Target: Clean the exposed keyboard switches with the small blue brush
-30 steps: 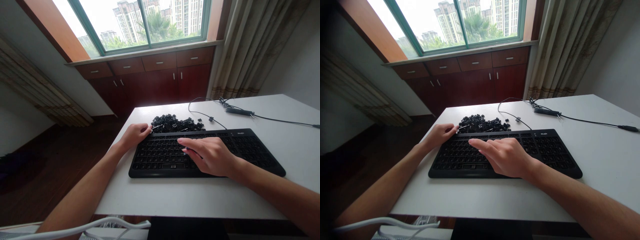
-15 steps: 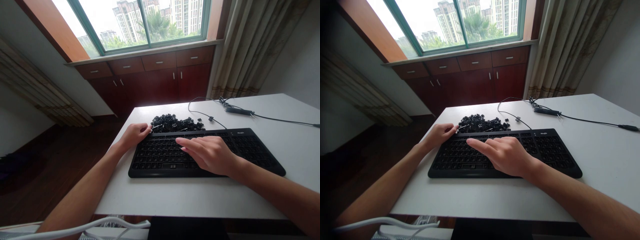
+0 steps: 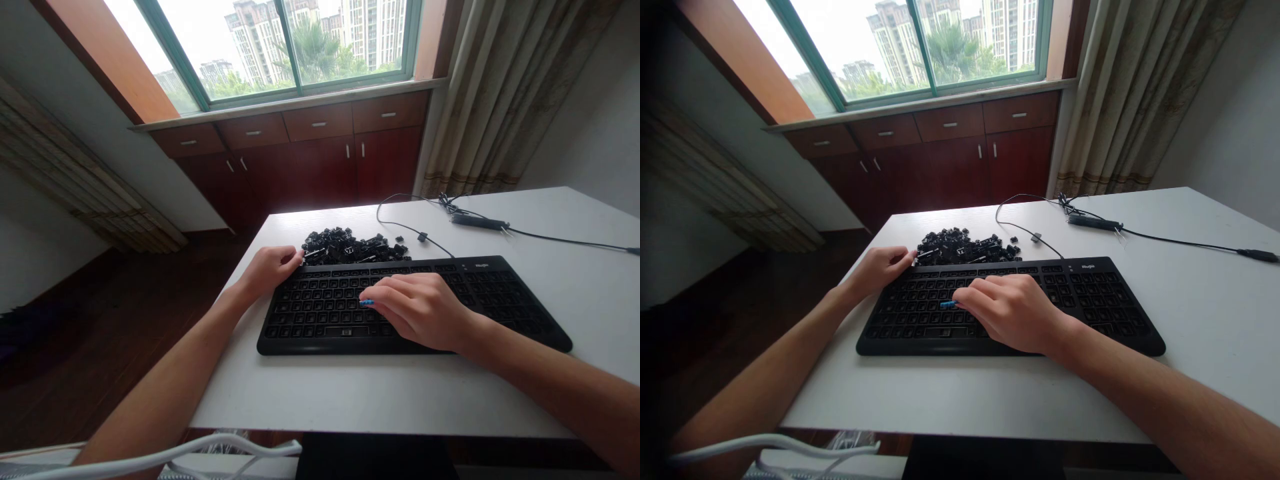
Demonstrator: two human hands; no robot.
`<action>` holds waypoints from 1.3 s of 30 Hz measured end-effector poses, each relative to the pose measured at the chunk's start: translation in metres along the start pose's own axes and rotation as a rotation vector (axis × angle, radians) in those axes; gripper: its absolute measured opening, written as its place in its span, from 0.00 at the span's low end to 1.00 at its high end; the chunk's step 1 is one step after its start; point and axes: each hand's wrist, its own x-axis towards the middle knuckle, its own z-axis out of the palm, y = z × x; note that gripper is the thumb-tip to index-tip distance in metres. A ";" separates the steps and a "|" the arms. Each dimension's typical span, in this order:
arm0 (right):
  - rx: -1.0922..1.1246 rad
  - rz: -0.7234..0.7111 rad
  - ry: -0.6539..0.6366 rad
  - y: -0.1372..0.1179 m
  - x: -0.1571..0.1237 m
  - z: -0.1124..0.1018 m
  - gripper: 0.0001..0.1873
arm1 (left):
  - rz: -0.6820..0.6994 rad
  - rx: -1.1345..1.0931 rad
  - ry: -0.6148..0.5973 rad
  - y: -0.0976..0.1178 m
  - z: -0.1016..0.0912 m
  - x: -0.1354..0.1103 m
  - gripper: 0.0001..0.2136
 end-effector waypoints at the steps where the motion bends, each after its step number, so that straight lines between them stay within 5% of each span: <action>1: -0.024 -0.022 -0.007 0.000 0.000 -0.001 0.07 | -0.002 0.001 0.000 0.000 0.000 0.000 0.21; 5: -0.093 -0.075 0.002 -0.002 0.001 -0.003 0.09 | -0.011 -0.002 -0.001 0.001 0.000 0.000 0.21; 20: 0.117 0.101 0.062 -0.001 0.000 0.001 0.02 | -0.012 -0.009 -0.009 0.000 0.000 0.001 0.21; 33: -0.086 0.005 -0.010 0.002 -0.002 0.001 0.19 | -0.012 -0.008 -0.004 0.001 0.000 0.000 0.21; 39: -0.057 0.067 0.008 0.003 -0.001 0.002 0.14 | -0.005 -0.029 0.005 0.000 0.000 0.000 0.20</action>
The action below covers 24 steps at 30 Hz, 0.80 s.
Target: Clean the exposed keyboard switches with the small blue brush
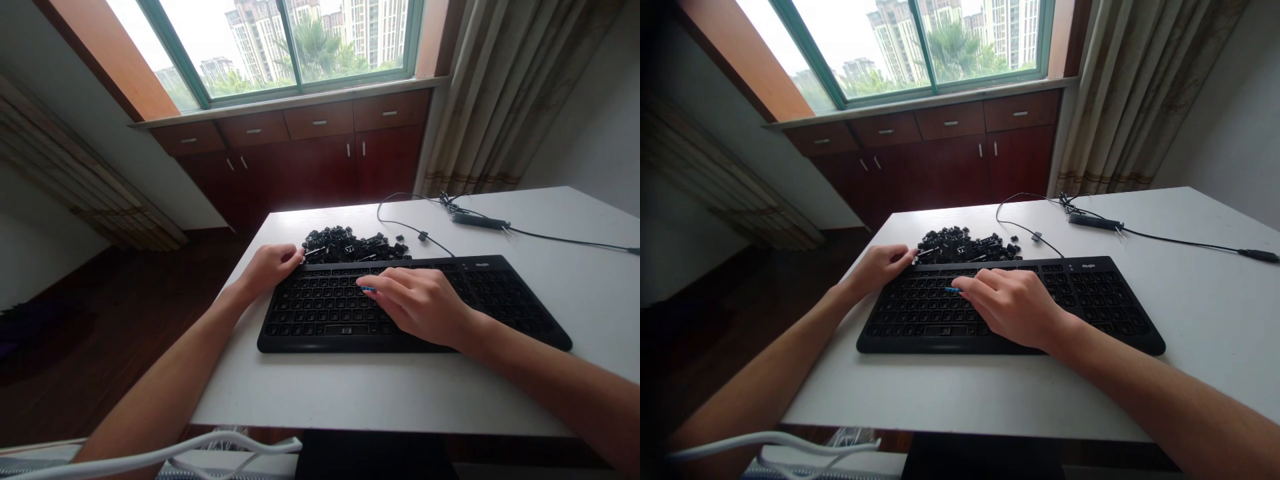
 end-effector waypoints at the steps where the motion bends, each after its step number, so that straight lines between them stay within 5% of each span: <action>1: 0.005 0.007 0.006 0.000 0.000 0.000 0.14 | -0.001 -0.002 -0.001 0.000 0.000 0.000 0.20; 24: 0.025 0.009 -0.002 -0.003 0.003 -0.002 0.06 | 0.018 0.038 -0.004 0.000 0.000 0.001 0.21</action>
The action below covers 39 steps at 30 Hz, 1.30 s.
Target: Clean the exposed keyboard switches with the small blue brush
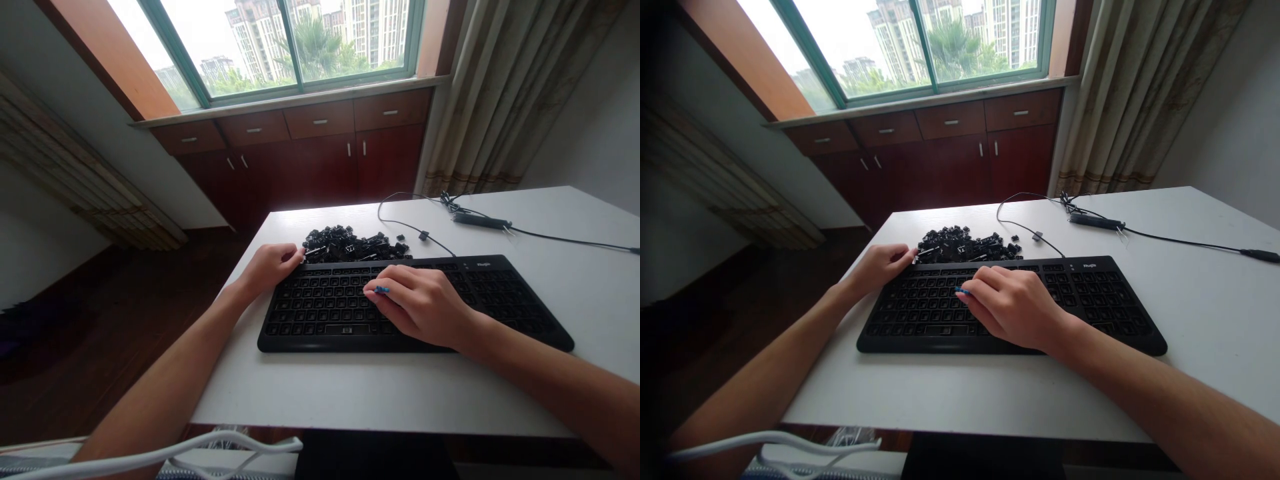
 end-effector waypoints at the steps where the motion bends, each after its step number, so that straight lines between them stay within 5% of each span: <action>1: -0.010 0.004 0.002 -0.001 0.000 0.000 0.07 | -0.001 -0.001 -0.001 0.000 0.000 0.000 0.21; 39: 0.031 -0.038 -0.038 -0.001 0.000 0.000 0.10 | -0.015 -0.018 -0.007 0.001 -0.001 0.000 0.21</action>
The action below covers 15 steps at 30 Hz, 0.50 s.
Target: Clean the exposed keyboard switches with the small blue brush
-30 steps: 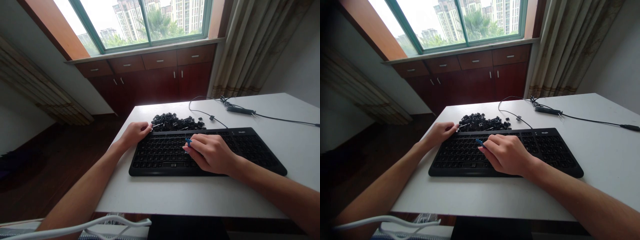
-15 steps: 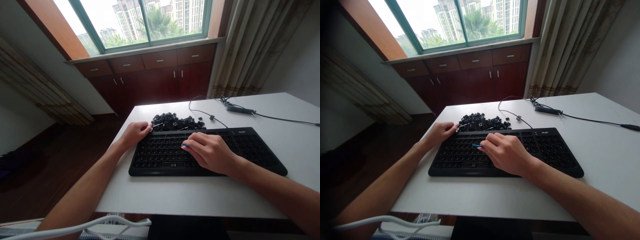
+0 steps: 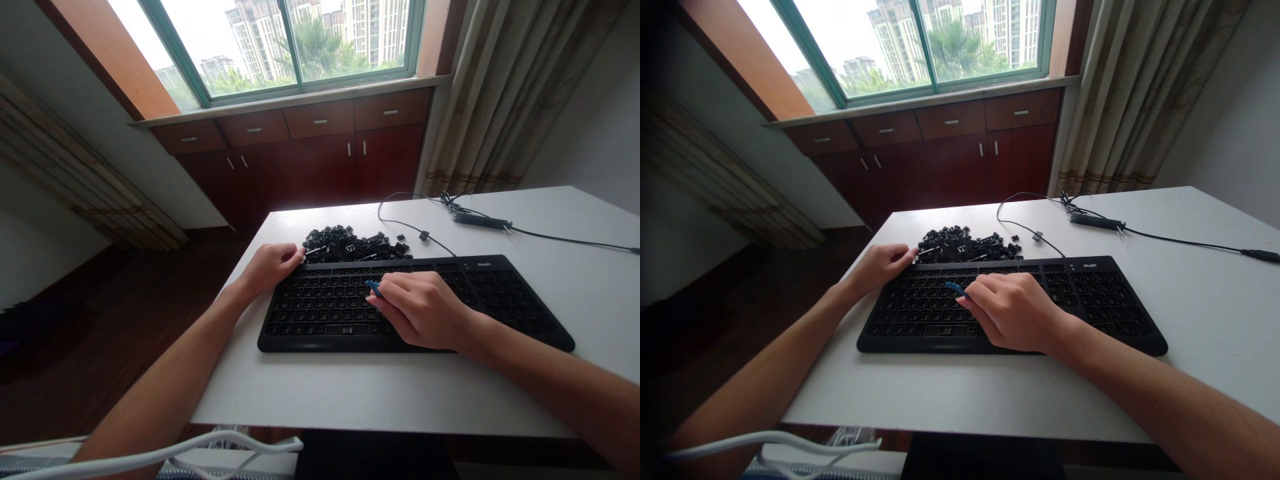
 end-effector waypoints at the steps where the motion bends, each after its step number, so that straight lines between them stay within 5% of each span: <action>1: -0.009 0.000 -0.005 0.000 0.000 0.000 0.09 | -0.003 -0.001 0.002 0.000 0.000 0.000 0.21; 15: -0.009 0.006 -0.056 0.001 0.000 -0.001 0.09 | -0.003 -0.009 -0.005 0.000 0.000 0.000 0.21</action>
